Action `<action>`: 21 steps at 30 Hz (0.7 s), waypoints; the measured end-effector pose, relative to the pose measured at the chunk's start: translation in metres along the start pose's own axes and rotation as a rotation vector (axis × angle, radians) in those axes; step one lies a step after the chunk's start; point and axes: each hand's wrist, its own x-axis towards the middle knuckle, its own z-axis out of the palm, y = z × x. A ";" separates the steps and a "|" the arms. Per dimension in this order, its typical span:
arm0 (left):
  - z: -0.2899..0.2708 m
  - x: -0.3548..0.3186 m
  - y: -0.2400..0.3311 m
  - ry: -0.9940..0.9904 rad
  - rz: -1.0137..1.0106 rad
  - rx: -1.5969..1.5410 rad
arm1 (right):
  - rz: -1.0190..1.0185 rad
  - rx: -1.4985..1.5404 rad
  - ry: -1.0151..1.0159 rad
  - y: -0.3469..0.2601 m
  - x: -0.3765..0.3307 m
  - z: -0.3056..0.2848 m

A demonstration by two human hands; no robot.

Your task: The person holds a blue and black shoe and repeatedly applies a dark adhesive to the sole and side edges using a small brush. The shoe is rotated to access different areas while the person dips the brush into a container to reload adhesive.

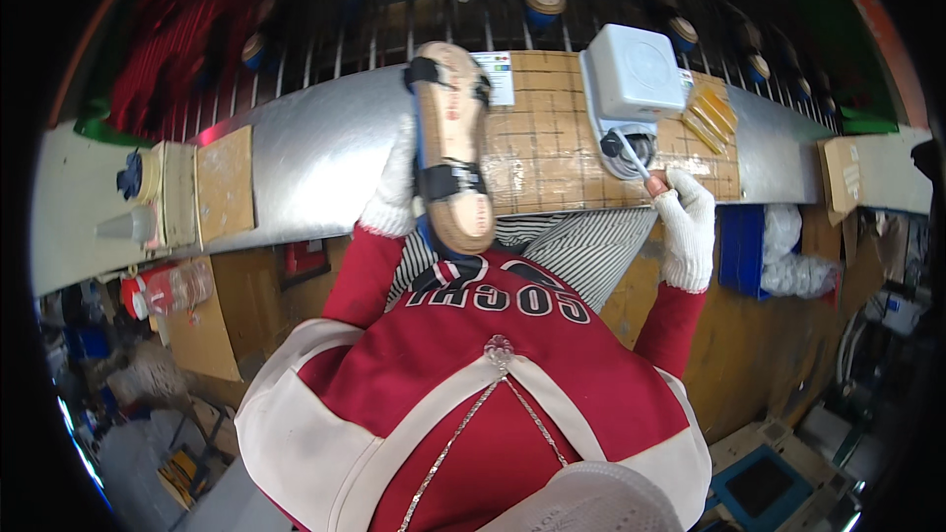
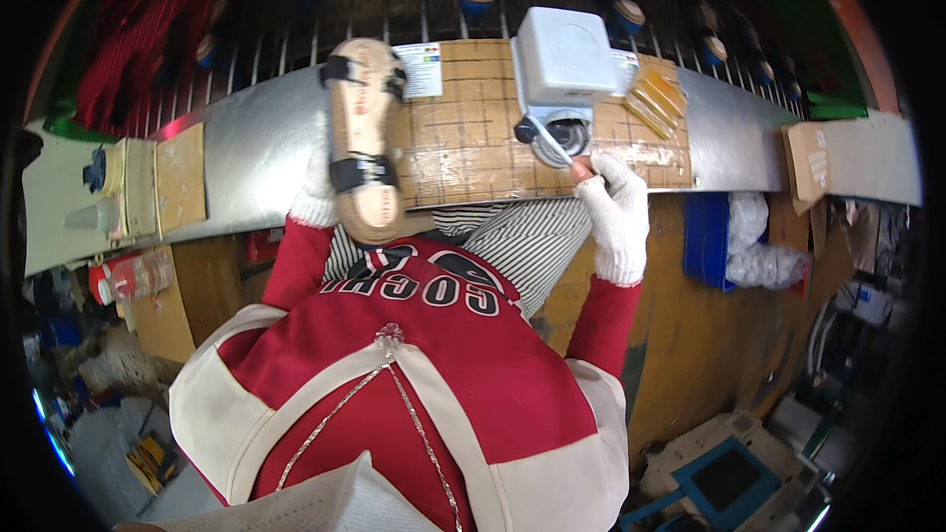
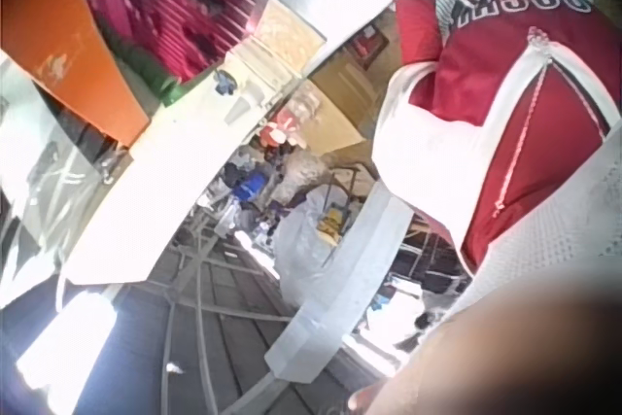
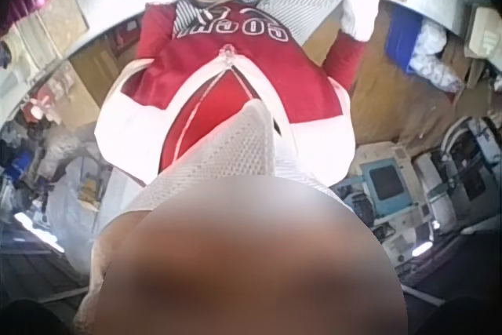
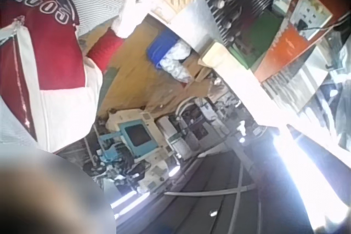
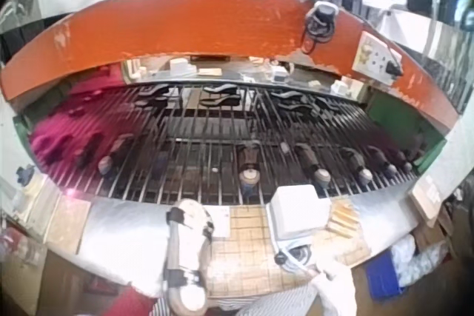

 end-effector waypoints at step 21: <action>0.035 -0.044 0.030 -0.129 0.272 0.630 | -0.710 -0.235 0.083 -0.065 0.021 0.120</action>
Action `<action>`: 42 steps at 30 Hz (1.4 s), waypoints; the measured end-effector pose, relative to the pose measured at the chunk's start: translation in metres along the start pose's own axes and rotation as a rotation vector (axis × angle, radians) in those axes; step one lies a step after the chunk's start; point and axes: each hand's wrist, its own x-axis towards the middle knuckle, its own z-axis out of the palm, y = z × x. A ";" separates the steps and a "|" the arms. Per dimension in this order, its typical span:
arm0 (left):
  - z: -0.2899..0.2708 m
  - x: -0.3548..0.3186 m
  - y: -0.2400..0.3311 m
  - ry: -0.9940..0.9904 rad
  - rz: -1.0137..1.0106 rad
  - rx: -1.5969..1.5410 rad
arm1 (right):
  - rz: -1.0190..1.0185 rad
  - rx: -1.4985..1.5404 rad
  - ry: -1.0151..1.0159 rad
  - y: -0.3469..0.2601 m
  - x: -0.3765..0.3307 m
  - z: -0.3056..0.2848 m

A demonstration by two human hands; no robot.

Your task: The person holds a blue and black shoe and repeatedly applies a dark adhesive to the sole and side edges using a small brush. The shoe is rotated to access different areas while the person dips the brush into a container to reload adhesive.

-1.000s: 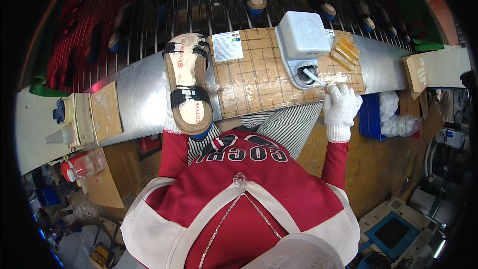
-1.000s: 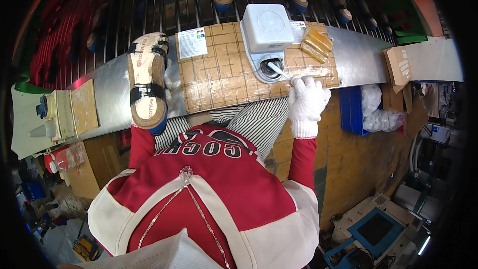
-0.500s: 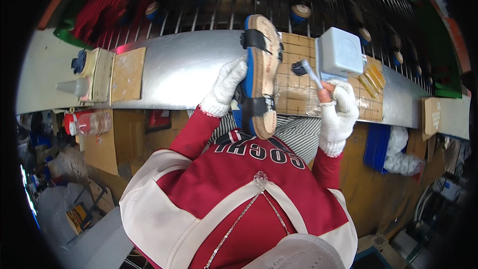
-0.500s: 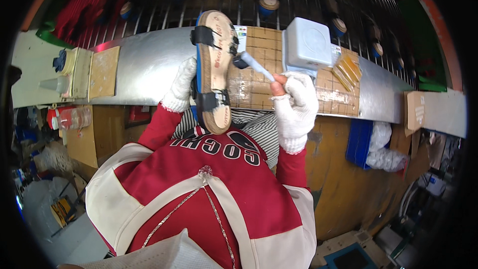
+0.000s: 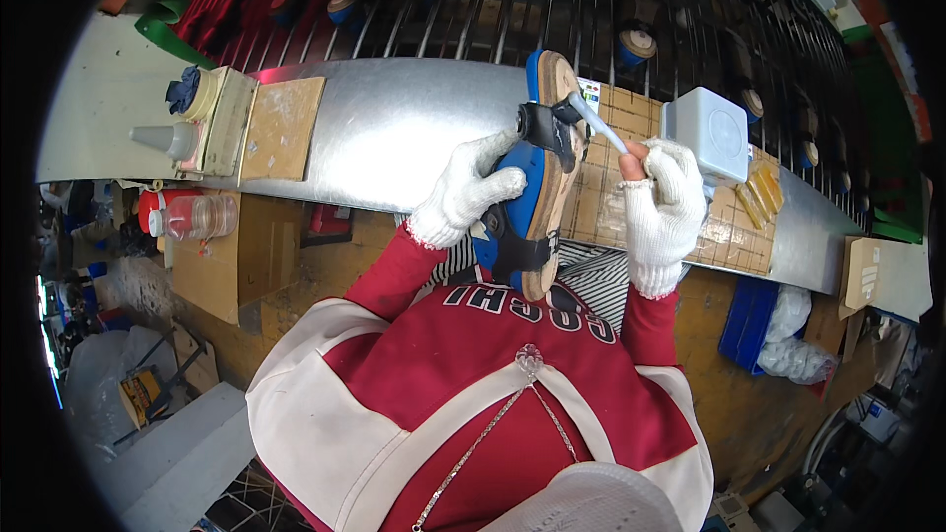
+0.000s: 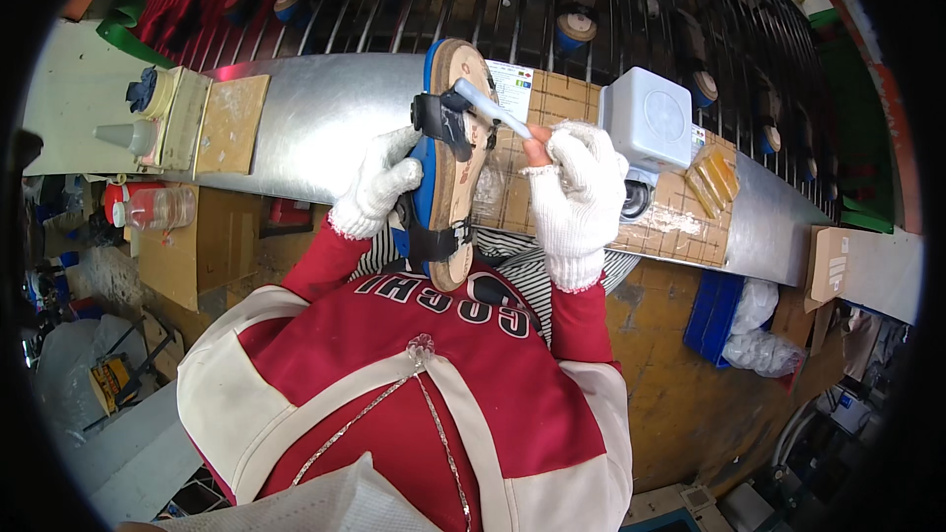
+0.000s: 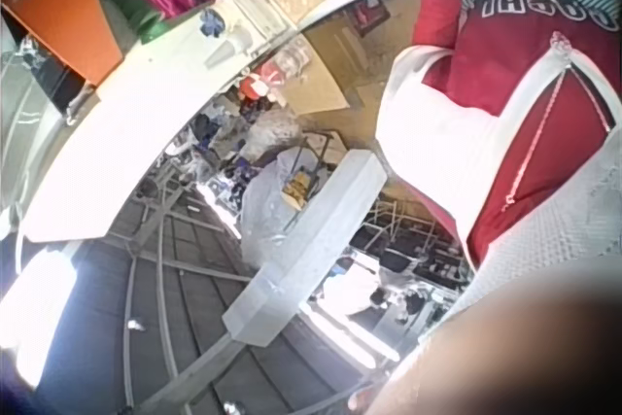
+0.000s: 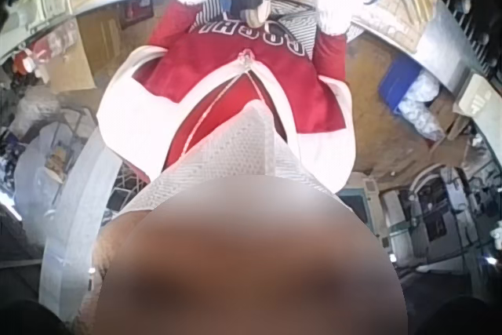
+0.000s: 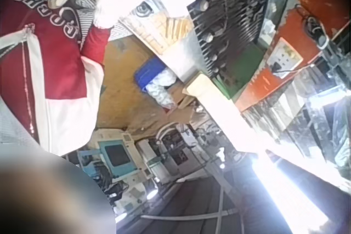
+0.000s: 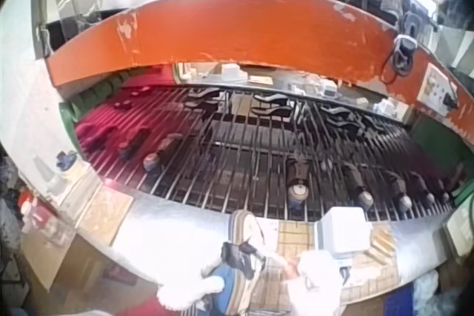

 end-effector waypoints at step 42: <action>0.011 0.016 0.017 0.029 0.001 -0.160 | -0.176 -0.079 0.001 0.015 0.007 -0.006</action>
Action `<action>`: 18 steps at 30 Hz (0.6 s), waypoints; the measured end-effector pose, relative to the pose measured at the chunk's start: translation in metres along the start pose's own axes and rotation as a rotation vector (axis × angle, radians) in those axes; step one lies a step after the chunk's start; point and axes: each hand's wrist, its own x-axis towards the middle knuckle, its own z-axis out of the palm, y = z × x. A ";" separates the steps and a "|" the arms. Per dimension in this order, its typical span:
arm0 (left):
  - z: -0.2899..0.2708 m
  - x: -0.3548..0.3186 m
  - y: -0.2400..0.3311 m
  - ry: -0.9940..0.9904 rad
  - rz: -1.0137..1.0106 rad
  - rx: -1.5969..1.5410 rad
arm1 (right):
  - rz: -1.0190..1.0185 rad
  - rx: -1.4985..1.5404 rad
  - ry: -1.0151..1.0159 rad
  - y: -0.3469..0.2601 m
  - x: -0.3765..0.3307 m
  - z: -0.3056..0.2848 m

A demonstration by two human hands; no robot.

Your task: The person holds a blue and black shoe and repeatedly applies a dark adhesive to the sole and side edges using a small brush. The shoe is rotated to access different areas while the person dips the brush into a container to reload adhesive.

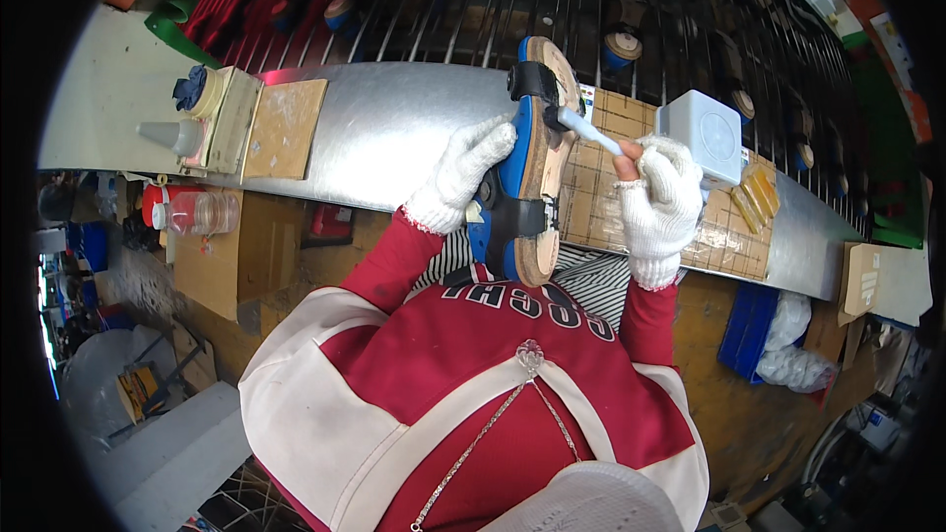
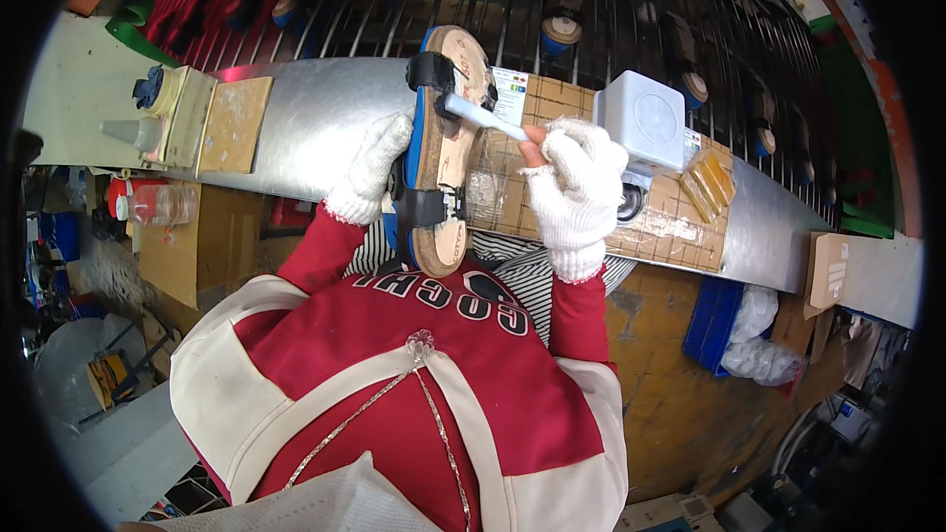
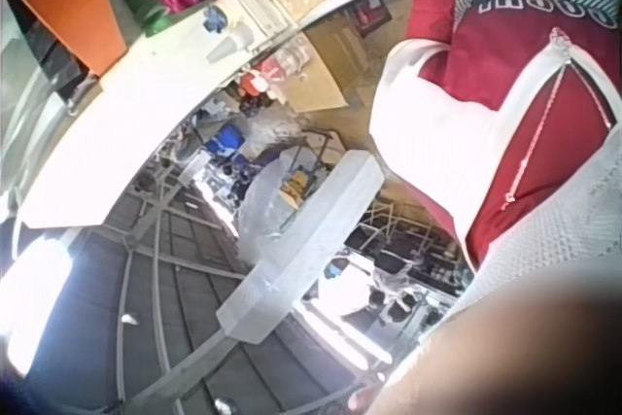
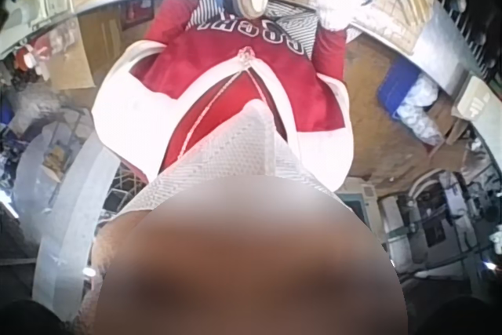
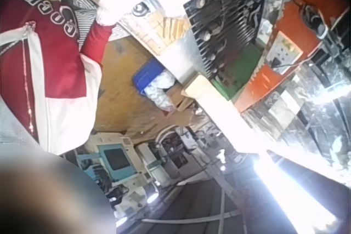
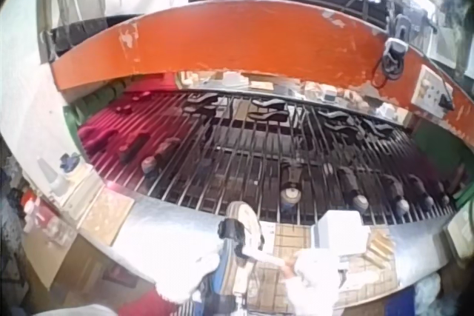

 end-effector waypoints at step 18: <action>0.000 0.017 0.006 0.050 0.017 0.027 | 0.000 0.024 -0.064 -0.004 -0.033 -0.009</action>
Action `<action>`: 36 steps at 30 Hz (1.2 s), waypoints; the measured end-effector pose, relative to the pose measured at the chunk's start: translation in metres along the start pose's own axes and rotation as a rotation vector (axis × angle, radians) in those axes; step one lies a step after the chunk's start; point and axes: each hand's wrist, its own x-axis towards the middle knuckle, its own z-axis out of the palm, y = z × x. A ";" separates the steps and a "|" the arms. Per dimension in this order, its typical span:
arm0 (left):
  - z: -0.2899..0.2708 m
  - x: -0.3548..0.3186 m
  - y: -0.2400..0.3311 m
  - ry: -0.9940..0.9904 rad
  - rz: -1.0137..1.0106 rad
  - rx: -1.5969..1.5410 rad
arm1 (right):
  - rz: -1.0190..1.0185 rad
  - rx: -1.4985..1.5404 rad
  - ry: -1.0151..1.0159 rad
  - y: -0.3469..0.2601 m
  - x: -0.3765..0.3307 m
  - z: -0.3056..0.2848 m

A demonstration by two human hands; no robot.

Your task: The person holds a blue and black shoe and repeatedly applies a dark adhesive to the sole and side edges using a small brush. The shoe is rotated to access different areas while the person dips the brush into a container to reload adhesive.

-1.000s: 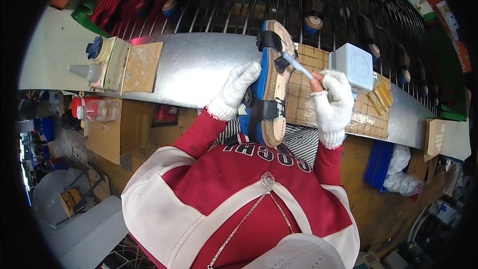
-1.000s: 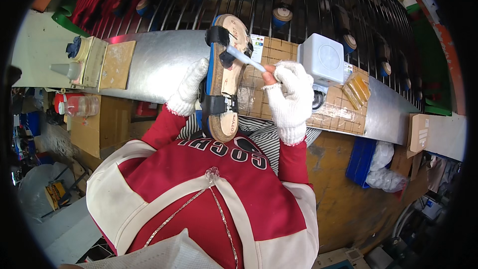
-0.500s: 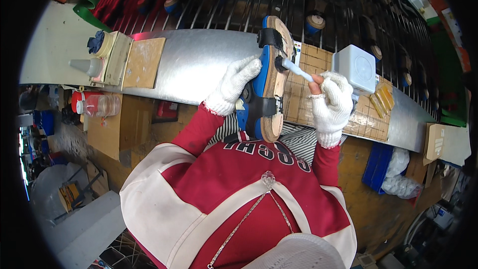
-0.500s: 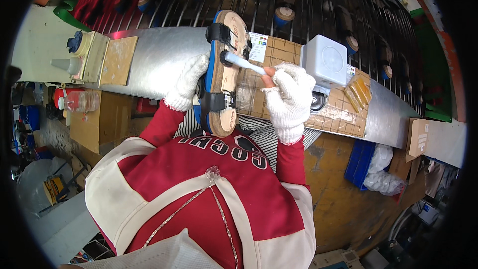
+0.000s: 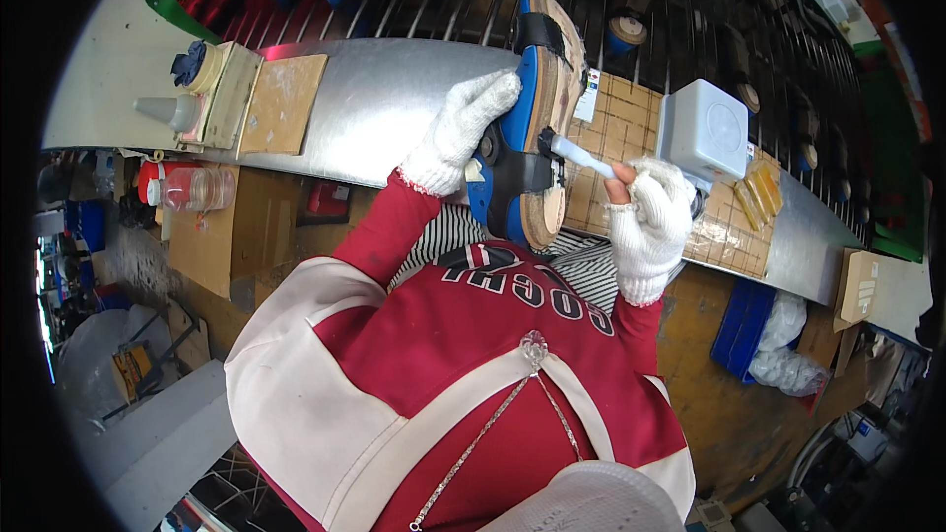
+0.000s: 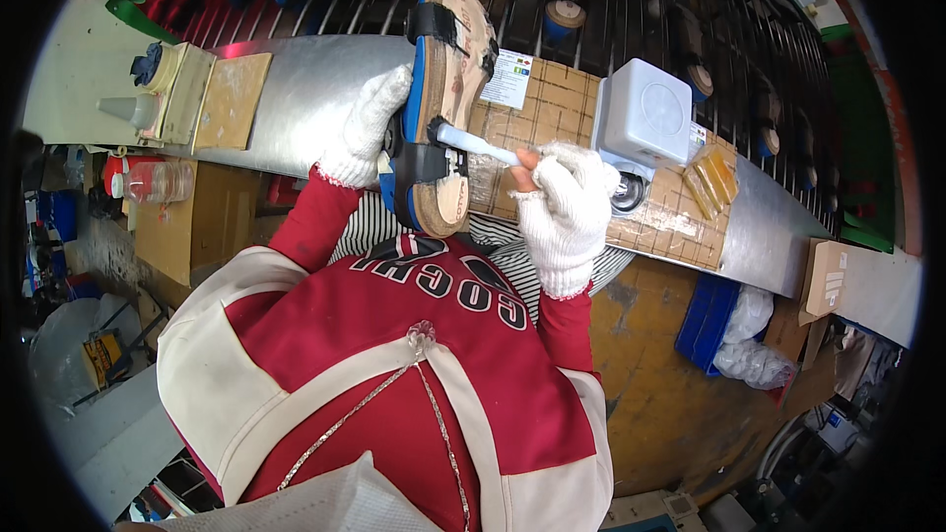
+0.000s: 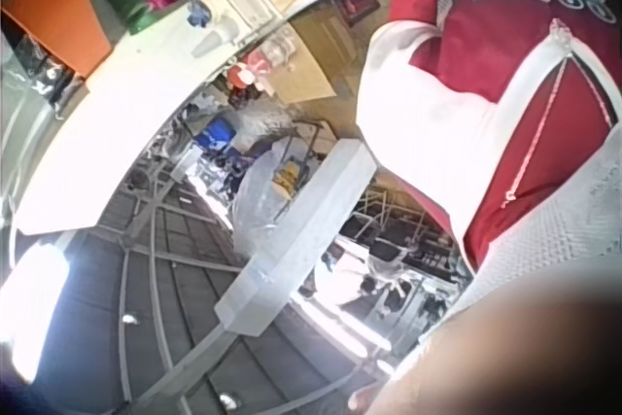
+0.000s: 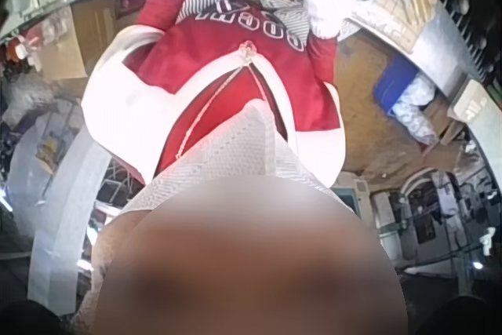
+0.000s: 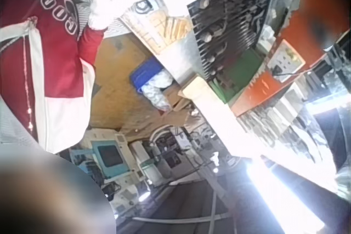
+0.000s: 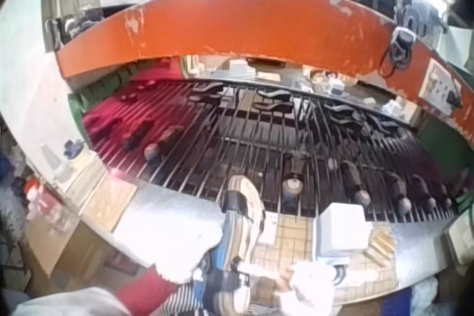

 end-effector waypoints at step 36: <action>-0.019 -0.009 0.006 0.238 -0.037 -0.054 | 0.033 0.051 -0.148 -0.006 0.001 -0.003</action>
